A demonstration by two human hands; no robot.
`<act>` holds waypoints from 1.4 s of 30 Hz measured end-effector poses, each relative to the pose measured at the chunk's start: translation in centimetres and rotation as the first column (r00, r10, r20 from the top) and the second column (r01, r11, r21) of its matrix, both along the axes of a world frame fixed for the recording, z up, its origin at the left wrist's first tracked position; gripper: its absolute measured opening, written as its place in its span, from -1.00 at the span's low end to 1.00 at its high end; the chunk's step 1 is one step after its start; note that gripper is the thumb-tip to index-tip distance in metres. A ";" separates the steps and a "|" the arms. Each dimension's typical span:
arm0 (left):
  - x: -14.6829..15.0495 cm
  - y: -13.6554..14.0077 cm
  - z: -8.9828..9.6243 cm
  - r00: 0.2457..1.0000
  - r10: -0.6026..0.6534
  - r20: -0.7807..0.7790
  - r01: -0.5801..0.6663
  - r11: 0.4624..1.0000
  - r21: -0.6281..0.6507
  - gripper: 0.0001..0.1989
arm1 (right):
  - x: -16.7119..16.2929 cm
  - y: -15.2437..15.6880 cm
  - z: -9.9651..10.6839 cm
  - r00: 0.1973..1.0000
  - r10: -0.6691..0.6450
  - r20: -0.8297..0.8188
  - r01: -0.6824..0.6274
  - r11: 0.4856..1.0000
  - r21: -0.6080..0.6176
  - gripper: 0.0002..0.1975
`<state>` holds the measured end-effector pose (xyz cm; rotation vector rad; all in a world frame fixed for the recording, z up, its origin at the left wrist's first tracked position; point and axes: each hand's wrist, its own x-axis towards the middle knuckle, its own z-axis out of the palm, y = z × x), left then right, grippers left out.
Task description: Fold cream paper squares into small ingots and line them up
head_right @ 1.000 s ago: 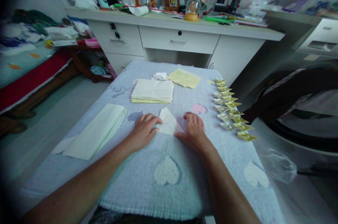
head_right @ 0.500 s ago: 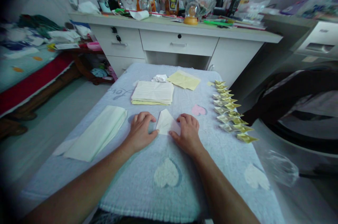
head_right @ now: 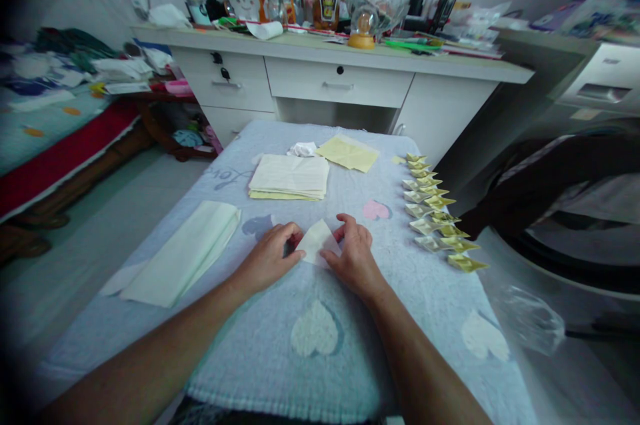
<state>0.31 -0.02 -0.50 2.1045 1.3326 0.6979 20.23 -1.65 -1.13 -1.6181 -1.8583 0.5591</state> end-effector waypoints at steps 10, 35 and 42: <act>-0.1 0.2 0.3 0.907 0.015 0.421 0.107 0.958 -0.265 -0.83 | 0.4 -0.2 0.9 0.821 0.093 -0.563 -0.239 0.952 -0.191 -0.77; -0.3 0.4 0.1 0.534 0.361 0.765 0.006 0.903 -0.430 -0.82 | 0.0 -0.2 1.5 0.753 0.088 -0.652 -0.305 0.925 -0.227 -0.62; -0.3 0.2 0.8 0.489 0.412 0.768 0.163 0.822 -0.545 -0.74 | 1.3 0.5 0.5 0.644 0.028 -0.764 -0.085 0.996 -0.036 -0.67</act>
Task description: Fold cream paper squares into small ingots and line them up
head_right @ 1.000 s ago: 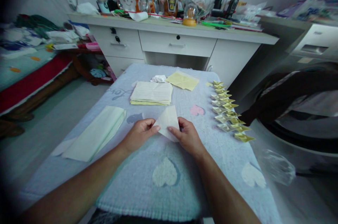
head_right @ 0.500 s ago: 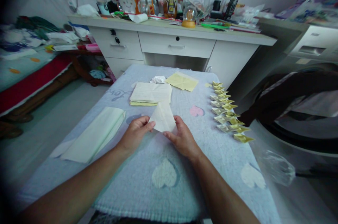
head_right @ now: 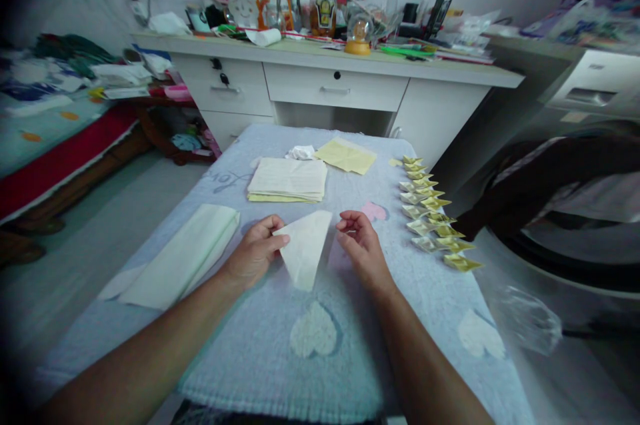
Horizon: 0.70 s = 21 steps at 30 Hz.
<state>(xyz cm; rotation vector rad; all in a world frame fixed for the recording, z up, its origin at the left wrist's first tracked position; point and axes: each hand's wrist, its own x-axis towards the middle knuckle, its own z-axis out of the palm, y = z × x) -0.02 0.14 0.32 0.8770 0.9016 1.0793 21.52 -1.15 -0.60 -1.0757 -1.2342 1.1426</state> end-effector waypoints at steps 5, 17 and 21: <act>0.0 -0.2 -0.1 0.982 -0.106 -0.159 0.124 0.986 0.109 -0.73 | 0.1 -0.4 0.7 0.988 -0.002 0.157 -0.007 0.999 0.053 -0.69; 0.0 -0.1 0.2 0.976 -0.117 -0.182 0.125 0.992 0.030 -0.69 | -1.4 -0.9 1.4 0.870 0.229 0.437 -0.250 0.968 -0.009 -0.61; -0.3 0.1 0.4 0.964 -0.072 -0.257 0.089 0.995 0.053 -0.75 | -1.6 -1.2 1.3 0.891 0.290 0.350 -0.277 0.957 -0.089 -0.60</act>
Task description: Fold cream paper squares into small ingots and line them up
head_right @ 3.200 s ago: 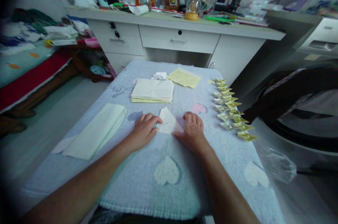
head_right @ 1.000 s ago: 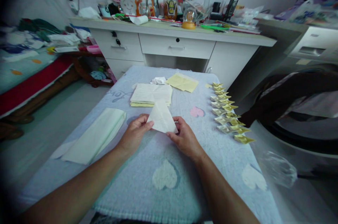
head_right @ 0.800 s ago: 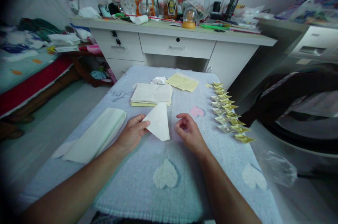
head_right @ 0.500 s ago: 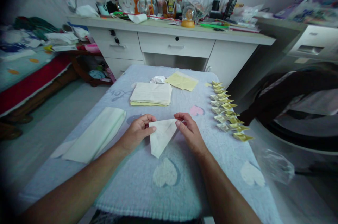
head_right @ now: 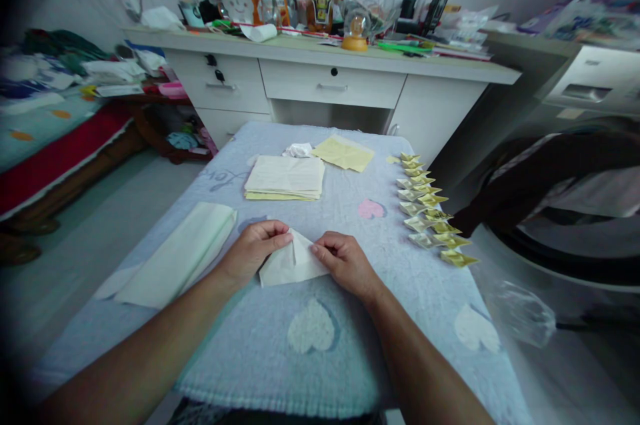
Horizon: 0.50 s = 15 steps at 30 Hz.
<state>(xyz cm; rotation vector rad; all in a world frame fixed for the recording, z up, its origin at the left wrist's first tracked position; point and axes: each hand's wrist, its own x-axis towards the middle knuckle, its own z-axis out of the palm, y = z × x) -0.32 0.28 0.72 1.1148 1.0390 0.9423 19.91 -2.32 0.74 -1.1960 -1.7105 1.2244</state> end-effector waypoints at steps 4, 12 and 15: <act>-0.1 0.1 -0.1 0.999 -0.005 -0.048 0.009 0.997 0.072 -0.79 | -0.1 -0.3 -0.1 0.996 0.065 -0.061 -0.070 0.995 -0.076 -0.60; 0.2 -0.2 -0.5 0.983 -0.102 -0.150 0.120 0.986 0.119 -0.77 | -0.6 -0.3 0.0 0.980 0.042 -0.197 -0.089 0.967 -0.238 -0.52; 0.4 -0.4 -0.5 0.981 -0.128 -0.148 0.144 0.984 0.103 -0.76 | -0.8 -0.3 -0.5 0.981 0.037 -0.190 -0.083 0.967 -0.241 -0.53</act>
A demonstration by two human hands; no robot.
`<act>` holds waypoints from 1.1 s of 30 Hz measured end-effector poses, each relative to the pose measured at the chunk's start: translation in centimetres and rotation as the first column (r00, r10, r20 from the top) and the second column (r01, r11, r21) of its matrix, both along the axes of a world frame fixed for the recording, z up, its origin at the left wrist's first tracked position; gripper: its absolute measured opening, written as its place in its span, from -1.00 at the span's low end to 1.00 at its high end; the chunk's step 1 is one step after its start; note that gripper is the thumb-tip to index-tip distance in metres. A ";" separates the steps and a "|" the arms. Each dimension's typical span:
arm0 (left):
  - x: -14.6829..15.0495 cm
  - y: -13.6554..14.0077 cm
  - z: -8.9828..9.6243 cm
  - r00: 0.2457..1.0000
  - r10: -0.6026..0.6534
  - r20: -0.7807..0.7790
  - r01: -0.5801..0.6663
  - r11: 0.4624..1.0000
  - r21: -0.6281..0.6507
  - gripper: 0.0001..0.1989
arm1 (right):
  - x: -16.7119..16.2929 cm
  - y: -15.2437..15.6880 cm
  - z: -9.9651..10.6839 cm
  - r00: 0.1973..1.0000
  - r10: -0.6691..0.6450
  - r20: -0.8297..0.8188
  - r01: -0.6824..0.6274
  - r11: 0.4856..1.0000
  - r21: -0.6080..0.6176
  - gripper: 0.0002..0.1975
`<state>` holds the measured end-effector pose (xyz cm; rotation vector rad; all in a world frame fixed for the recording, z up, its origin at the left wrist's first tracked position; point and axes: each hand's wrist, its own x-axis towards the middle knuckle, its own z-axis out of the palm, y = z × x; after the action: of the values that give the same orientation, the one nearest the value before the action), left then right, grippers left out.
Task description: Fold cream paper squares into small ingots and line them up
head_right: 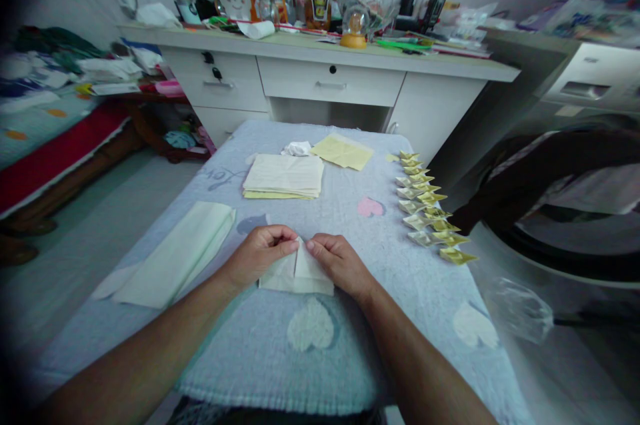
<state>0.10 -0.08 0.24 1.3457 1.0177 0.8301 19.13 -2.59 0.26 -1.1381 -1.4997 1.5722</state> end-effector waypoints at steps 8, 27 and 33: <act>0.0 -0.1 0.2 1.000 -0.029 -0.008 0.030 0.999 0.027 -0.74 | -0.1 0.1 -0.4 1.000 0.005 -0.001 -0.005 0.999 0.044 -0.57; -0.1 -0.2 0.3 0.997 -0.069 -0.037 0.072 0.994 0.078 -0.75 | -0.3 -0.3 0.0 0.993 0.027 -0.119 -0.039 0.994 -0.105 -0.53; -0.2 -0.1 0.2 0.995 -0.081 -0.059 0.086 0.993 0.075 -0.77 | -0.4 -0.3 -0.1 1.000 0.014 -0.020 -0.014 1.000 -0.002 -0.54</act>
<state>-0.11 -0.22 0.40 1.4747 0.9736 0.7798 18.75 -2.86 0.13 -1.1125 -1.4961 1.5903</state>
